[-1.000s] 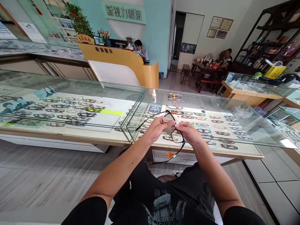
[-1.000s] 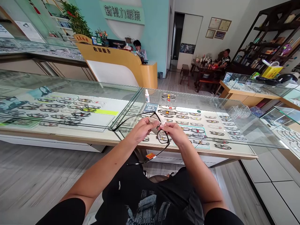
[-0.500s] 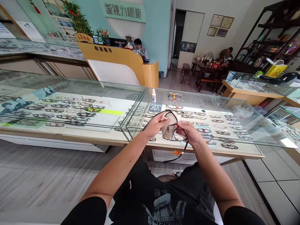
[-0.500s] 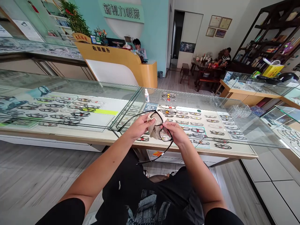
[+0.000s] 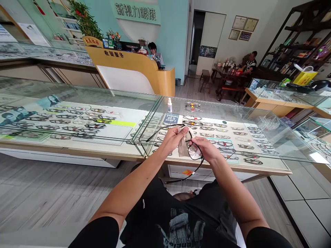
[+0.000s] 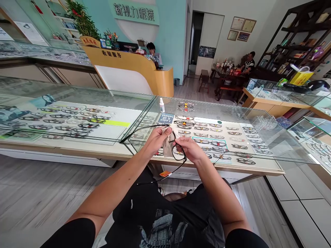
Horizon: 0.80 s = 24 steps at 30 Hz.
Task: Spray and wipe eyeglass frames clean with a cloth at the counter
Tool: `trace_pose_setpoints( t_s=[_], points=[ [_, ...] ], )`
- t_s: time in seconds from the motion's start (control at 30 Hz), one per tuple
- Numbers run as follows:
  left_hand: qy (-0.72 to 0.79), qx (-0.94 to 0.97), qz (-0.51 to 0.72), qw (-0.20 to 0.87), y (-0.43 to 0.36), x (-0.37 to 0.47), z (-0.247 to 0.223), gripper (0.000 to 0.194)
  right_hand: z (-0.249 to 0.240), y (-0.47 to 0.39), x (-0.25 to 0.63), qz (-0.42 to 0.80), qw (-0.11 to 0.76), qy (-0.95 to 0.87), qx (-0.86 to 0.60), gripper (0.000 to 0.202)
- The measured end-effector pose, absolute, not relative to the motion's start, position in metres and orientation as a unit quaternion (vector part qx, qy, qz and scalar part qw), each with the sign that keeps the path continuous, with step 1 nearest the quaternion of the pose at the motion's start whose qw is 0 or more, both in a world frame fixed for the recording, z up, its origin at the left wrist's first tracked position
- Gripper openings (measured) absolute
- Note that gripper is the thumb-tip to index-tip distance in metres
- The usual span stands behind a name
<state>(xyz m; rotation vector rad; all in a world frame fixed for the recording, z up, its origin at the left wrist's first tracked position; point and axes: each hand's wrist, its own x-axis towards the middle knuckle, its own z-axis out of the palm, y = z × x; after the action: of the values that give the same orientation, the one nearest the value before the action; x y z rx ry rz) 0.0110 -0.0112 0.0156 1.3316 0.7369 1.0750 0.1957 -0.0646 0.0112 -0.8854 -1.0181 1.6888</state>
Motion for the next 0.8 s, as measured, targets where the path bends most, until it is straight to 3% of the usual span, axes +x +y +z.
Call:
trace_pose_setpoints(
  t_s=[0.27,0.67,0.8],
  points=[
    [0.255,0.561,0.382,0.689,-0.005,-0.007,0.027,0.051,0.009,-0.062,0.208,0.690,0.488,-0.387,-0.368,0.044],
    [0.311,0.545,0.500,0.596,-0.017,0.010,0.025,0.052,0.013,-0.063,0.191,0.698,0.484,-0.412,-0.330,0.046],
    [0.286,0.508,0.499,0.641,-0.018,0.010,0.025,0.053,0.012,-0.062,0.193,0.686,0.492,-0.411,-0.344,0.045]
  ],
)
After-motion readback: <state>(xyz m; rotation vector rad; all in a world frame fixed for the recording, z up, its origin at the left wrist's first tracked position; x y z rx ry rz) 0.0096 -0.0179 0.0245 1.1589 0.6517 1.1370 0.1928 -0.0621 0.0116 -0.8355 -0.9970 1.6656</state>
